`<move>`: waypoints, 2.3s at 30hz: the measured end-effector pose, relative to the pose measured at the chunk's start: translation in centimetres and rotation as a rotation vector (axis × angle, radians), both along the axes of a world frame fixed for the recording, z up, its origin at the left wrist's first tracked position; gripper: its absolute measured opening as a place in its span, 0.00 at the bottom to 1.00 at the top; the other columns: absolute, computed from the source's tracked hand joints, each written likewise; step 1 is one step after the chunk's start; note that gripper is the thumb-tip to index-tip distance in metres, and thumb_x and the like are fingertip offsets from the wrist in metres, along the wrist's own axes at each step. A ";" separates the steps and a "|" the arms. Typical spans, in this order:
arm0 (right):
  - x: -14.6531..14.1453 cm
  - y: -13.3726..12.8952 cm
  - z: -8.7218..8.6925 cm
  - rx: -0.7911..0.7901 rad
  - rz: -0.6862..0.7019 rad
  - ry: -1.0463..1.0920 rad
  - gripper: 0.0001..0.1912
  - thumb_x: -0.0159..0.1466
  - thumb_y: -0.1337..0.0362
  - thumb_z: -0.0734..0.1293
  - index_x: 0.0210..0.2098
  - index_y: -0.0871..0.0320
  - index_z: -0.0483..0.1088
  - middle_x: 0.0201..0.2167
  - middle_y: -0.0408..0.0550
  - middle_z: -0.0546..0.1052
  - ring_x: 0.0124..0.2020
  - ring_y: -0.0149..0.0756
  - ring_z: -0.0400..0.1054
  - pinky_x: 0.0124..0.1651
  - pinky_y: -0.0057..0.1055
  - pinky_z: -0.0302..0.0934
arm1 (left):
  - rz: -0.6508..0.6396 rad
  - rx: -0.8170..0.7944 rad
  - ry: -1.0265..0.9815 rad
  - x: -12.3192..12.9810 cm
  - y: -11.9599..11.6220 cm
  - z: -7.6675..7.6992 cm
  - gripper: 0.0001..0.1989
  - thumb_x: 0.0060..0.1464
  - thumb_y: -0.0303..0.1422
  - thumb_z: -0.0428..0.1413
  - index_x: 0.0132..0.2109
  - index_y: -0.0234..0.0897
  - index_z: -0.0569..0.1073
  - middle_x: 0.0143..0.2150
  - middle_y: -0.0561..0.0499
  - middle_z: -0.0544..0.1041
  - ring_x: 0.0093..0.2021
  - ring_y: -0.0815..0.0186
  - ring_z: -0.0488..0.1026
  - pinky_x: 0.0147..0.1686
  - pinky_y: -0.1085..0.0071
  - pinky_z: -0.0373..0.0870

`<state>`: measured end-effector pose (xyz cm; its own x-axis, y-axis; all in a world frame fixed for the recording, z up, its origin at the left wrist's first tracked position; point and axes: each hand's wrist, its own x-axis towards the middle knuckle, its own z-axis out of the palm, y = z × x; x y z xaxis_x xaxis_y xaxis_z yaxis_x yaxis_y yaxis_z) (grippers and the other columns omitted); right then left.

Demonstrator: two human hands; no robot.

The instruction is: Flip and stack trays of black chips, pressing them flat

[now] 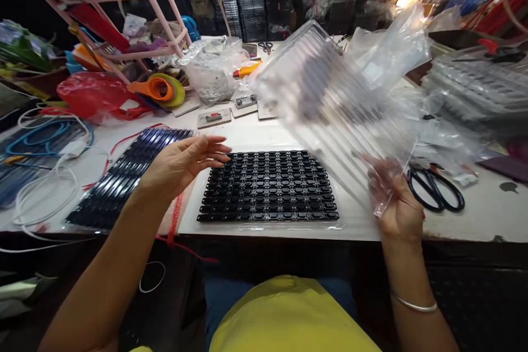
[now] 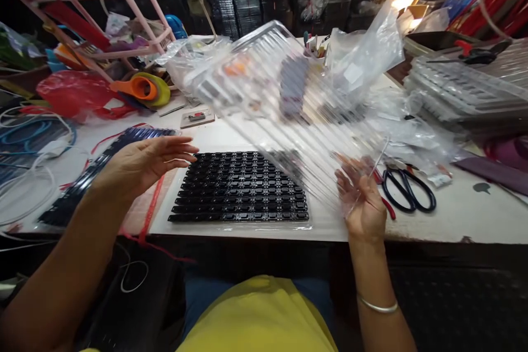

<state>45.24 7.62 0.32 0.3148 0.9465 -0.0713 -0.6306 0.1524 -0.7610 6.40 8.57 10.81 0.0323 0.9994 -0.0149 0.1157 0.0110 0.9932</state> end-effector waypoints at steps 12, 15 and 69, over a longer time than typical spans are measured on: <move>-1.5 0.6 6.5 0.232 0.124 -0.268 0.21 0.59 0.65 0.64 0.53 0.61 0.66 0.37 0.54 0.79 0.35 0.41 0.75 0.36 0.32 0.70 | 0.057 0.014 -0.222 2.7 -3.9 2.7 0.07 0.55 0.32 0.56 0.40 0.34 0.75 0.39 0.44 0.79 0.34 0.63 0.78 0.40 0.66 0.75; -1.3 0.5 6.8 0.194 0.232 -0.297 0.20 0.61 0.63 0.64 0.51 0.66 0.68 0.36 0.58 0.79 0.36 0.44 0.75 0.38 0.37 0.70 | 0.098 0.093 -0.267 2.5 -4.1 2.9 0.07 0.55 0.31 0.56 0.40 0.34 0.75 0.39 0.45 0.79 0.36 0.64 0.78 0.41 0.68 0.74; -1.8 -1.6 4.1 -0.201 0.706 -1.485 0.35 0.57 0.37 0.57 0.46 0.61 0.70 0.21 0.47 0.73 0.24 0.39 0.66 0.31 0.35 0.61 | 0.124 0.009 0.945 -2.9 -9.0 -4.5 0.21 0.58 0.43 0.47 0.47 0.33 0.76 0.45 0.44 0.77 0.46 0.58 0.72 0.48 0.64 0.65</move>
<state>43.39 6.03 4.41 -0.2443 0.9365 -0.2514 0.7195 0.0013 -0.6945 3.49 -0.47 6.33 -0.0953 0.9951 0.0270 0.8693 0.0700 0.4893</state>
